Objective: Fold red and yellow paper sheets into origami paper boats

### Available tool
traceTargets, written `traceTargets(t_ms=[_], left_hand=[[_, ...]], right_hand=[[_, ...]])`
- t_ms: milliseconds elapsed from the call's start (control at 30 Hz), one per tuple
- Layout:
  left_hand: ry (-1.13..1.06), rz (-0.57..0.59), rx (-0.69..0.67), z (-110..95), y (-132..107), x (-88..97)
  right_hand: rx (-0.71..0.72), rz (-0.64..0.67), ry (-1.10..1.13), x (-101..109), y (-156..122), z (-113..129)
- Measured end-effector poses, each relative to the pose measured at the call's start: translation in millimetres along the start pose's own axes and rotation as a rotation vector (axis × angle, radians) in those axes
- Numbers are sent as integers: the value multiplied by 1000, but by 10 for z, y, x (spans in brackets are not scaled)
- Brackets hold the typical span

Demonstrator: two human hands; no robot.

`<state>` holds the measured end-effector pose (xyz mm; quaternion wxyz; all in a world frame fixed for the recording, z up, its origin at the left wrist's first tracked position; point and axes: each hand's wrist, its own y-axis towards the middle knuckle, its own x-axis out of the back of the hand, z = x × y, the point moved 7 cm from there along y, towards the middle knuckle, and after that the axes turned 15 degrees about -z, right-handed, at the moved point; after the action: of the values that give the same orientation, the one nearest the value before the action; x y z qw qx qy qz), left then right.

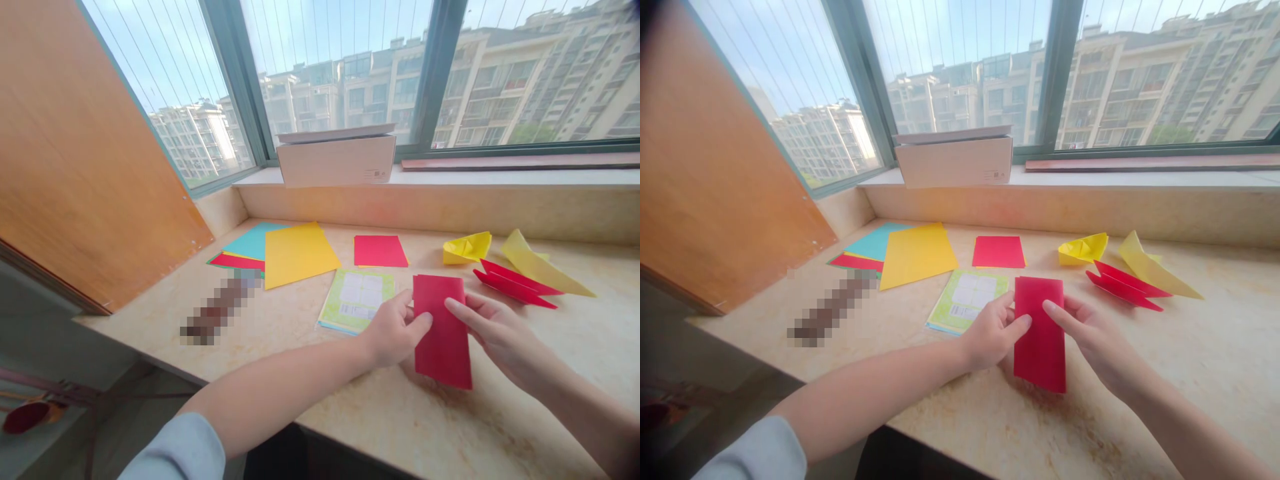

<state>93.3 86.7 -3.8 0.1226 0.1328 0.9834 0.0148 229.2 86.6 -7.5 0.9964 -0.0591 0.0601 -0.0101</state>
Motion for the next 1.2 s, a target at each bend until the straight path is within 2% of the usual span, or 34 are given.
traceTargets(t_ms=[100,300,433,600,833,1000,1100,1200], left_hand=[[42,-10,-9,15,-1,23],[146,-166,-28,-12,48,165],[147,-134,-9,-67,35,134],[142,-102,-22,-95,-1,87],[176,-71,-12,-79,1,87],[207,-48,-37,-89,-5,90],[193,-62,-40,-93,-4,99],[190,-102,-32,-111,-1,110]], right_hand=[[12,20,-7,-11,-76,-8],[-4,67,8,-122,-130,39],[5,83,67,-160,-147,117],[62,-54,38,-31,-88,132],[121,-68,-6,18,-53,149],[130,-129,-11,34,-54,170],[107,-119,-33,18,-64,150],[154,-103,-70,2,-78,168]])
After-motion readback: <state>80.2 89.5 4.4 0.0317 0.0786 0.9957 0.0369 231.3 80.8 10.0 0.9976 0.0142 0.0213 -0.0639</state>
